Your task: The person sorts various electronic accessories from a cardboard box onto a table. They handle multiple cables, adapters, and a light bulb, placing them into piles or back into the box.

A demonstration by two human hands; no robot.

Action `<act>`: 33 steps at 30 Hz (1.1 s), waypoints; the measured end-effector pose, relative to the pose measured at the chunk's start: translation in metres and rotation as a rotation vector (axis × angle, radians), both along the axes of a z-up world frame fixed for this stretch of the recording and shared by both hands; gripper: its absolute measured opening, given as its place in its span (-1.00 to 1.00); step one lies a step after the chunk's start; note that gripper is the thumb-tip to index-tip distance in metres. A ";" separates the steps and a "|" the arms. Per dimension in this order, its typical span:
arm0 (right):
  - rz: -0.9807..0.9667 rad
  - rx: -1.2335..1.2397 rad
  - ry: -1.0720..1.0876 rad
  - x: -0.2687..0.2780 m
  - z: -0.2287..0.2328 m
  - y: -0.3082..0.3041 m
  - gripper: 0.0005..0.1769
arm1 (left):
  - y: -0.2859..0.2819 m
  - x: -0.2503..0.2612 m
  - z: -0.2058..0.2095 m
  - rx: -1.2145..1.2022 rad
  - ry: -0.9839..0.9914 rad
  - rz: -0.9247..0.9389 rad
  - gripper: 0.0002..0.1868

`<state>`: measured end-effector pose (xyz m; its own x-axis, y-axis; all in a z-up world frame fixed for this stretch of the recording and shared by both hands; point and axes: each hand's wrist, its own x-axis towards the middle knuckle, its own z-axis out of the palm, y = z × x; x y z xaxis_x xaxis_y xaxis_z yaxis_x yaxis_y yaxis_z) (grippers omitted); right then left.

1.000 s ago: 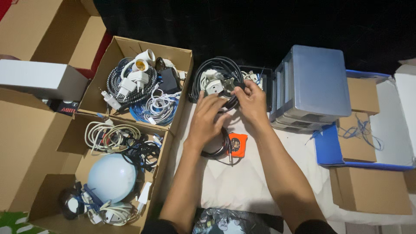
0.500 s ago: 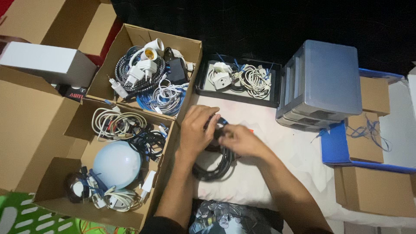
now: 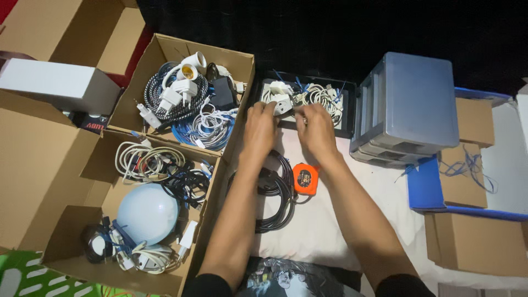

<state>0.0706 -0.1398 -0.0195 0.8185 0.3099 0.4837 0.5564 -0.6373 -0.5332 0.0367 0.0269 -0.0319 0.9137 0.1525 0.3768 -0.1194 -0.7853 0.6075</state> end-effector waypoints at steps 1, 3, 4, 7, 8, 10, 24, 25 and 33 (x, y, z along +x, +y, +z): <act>-0.015 -0.001 -0.043 0.012 -0.001 0.003 -0.78 | -0.002 0.010 -0.004 0.003 -0.008 0.010 -0.49; -0.047 -0.005 -0.122 0.032 -0.005 0.011 -0.74 | -0.005 0.025 -0.015 0.009 -0.018 0.027 -0.49; -0.026 -0.012 -0.123 0.041 -0.006 0.014 -0.72 | -0.005 0.033 -0.019 0.012 -0.002 0.025 -0.52; 0.021 -0.040 -0.091 0.062 -0.011 0.024 -0.66 | -0.003 0.048 -0.033 0.026 0.057 0.027 -0.62; 0.026 -0.054 -0.062 0.069 -0.013 0.028 -0.65 | -0.002 0.052 -0.036 0.034 0.079 0.032 -0.67; 0.019 -0.073 0.004 0.079 -0.017 0.032 -0.66 | 0.000 0.057 -0.042 0.007 0.079 0.046 -0.72; -0.161 0.200 -0.048 0.071 -0.002 0.007 -0.78 | 0.002 0.027 -0.001 -0.312 -0.049 0.063 -0.66; -0.178 0.198 0.010 0.062 0.002 -0.001 -0.76 | 0.005 0.019 0.003 -0.279 -0.052 0.006 -0.66; -0.219 0.066 0.532 -0.032 0.017 -0.061 -0.67 | 0.014 -0.018 0.023 -0.196 0.174 -0.211 -0.67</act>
